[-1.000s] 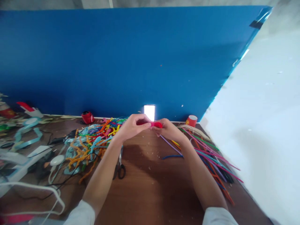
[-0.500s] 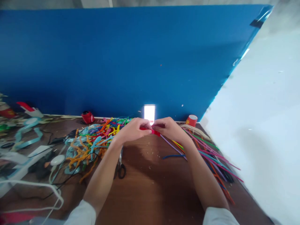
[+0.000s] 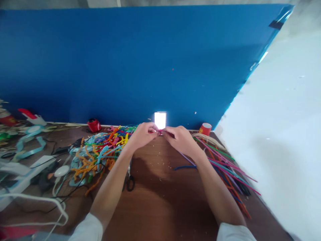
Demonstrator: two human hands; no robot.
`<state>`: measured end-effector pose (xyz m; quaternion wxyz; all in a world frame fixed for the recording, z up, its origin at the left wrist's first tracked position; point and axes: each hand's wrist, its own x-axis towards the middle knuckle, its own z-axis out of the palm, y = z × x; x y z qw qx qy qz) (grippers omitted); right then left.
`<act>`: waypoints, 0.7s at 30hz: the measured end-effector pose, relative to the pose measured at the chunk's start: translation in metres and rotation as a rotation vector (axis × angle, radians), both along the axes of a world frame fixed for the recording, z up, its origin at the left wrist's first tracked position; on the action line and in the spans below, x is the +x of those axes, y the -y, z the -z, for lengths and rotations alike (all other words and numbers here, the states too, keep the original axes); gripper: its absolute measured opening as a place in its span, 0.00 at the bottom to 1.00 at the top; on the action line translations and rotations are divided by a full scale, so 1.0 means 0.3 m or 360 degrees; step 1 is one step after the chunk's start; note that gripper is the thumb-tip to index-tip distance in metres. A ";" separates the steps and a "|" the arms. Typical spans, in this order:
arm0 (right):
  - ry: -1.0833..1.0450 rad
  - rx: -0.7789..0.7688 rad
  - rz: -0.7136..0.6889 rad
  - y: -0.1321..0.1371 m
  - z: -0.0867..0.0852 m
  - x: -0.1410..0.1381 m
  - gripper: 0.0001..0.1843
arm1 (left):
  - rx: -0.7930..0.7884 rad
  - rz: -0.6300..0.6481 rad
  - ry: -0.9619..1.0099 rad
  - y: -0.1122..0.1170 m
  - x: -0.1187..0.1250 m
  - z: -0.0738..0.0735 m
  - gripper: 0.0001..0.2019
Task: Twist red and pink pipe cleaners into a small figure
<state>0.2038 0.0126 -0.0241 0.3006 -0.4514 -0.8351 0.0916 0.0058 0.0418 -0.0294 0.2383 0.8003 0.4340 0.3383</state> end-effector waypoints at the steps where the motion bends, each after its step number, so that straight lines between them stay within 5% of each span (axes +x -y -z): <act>1: 0.0016 0.0017 0.0007 0.002 -0.001 0.000 0.17 | -0.0006 0.0003 0.0001 0.002 0.000 -0.001 0.09; 14: 0.0132 0.0025 0.0068 0.014 0.002 -0.031 0.14 | 0.0111 -0.0105 0.0022 0.010 0.003 -0.016 0.10; 21: -0.0033 -0.0108 -0.0083 -0.035 0.021 -0.006 0.16 | -0.0136 0.0042 0.0548 0.002 0.013 -0.005 0.10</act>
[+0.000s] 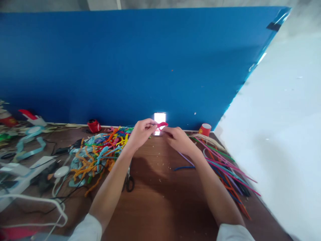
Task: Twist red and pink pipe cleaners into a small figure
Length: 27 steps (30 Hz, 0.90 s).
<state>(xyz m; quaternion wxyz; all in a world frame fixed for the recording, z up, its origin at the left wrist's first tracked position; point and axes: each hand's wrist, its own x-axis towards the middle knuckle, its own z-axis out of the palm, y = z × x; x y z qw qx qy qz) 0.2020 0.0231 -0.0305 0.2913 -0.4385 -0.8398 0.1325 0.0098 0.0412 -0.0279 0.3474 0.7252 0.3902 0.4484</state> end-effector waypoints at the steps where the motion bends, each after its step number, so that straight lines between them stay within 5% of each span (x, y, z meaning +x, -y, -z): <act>1: -0.0048 -0.0031 -0.0028 -0.008 0.005 0.006 0.17 | -0.0059 0.0071 0.0101 0.004 0.001 -0.004 0.10; 4: -0.0126 -0.0135 -0.0076 -0.018 0.015 0.016 0.20 | -0.0260 0.0298 0.0257 0.024 -0.004 -0.027 0.11; 9: -0.0109 -0.0183 -0.0126 -0.005 0.007 0.023 0.19 | -0.0387 0.0535 0.0095 0.051 -0.030 -0.060 0.10; 27: -0.0054 -0.0224 -0.0158 -0.002 -0.022 0.043 0.13 | -0.0171 0.0431 -0.0582 0.042 -0.047 -0.040 0.07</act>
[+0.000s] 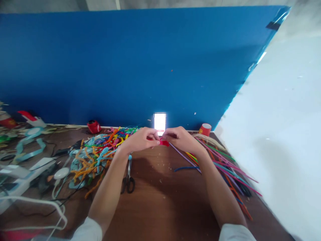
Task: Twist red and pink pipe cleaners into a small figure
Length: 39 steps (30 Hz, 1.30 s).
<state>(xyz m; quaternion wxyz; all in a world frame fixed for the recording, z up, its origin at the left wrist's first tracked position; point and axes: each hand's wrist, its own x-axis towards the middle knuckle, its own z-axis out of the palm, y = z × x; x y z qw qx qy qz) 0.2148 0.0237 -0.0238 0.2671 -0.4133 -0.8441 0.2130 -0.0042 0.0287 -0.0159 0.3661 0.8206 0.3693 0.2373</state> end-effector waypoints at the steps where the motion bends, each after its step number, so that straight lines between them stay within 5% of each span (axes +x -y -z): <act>1: 0.0008 0.0007 0.0033 0.007 -0.002 -0.009 0.13 | 0.0033 -0.0055 -0.0048 0.000 0.003 0.003 0.06; 7: 0.0062 0.0244 0.0218 0.045 -0.002 -0.060 0.14 | 0.0269 -0.0393 -0.0020 -0.016 0.023 0.026 0.08; 12: 0.0111 0.0443 0.0300 0.065 0.011 -0.082 0.13 | 0.0347 -0.0434 0.0028 -0.017 0.018 0.018 0.10; 18: 0.0118 0.0343 0.0247 0.050 0.029 -0.100 0.12 | 0.0331 -0.0476 0.0103 -0.024 0.015 0.022 0.09; 31: 0.0130 -0.0151 -0.0661 -0.020 0.045 -0.039 0.16 | -0.0024 0.0207 0.0033 -0.014 -0.073 -0.028 0.08; 39: 0.0159 -0.0060 -0.0587 -0.024 0.043 -0.028 0.12 | -0.0029 0.0332 -0.0041 -0.011 -0.119 -0.044 0.11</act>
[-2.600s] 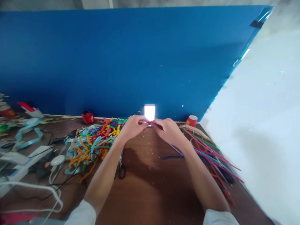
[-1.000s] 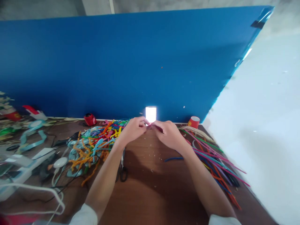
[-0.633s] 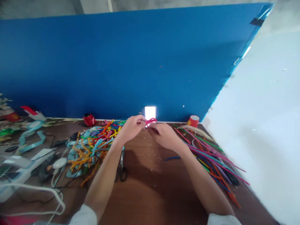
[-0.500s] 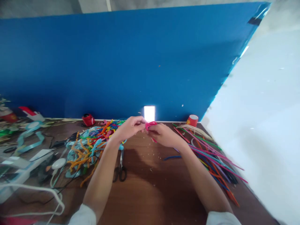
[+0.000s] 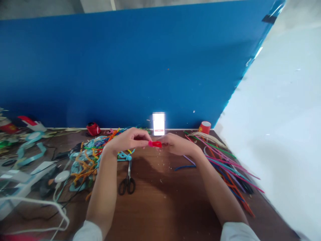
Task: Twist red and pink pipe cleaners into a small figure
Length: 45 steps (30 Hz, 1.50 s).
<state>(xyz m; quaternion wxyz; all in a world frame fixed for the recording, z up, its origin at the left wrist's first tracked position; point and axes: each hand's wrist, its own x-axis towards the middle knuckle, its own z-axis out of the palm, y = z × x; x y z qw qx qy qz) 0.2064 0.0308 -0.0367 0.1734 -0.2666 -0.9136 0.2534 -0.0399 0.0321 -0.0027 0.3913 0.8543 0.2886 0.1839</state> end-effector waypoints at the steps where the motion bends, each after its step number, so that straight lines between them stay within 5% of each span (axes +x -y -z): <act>1: 0.0012 0.0038 -0.0030 0.001 -0.002 0.002 0.12 | -0.0009 0.0032 -0.0041 0.000 -0.006 -0.001 0.11; 13: 0.0078 0.0357 0.0135 0.025 -0.014 -0.011 0.13 | 0.0073 0.0183 -0.0271 0.018 0.016 0.000 0.14; 23: 0.0022 0.0439 0.0326 0.031 -0.029 0.005 0.13 | 0.0165 0.0170 -0.0356 0.007 0.077 0.053 0.21; 30: 0.0039 0.0653 0.0532 0.086 -0.039 -0.027 0.15 | 0.0472 -0.0276 -0.0399 -0.006 0.117 0.084 0.11; 35: -0.0160 0.0652 0.0754 0.099 -0.032 -0.047 0.12 | 0.0644 -0.0612 -0.0213 -0.010 0.123 0.070 0.15; 45: -0.0442 0.0288 0.0782 0.099 -0.051 -0.042 0.13 | 0.0348 -0.0531 0.0263 0.021 0.120 0.025 0.15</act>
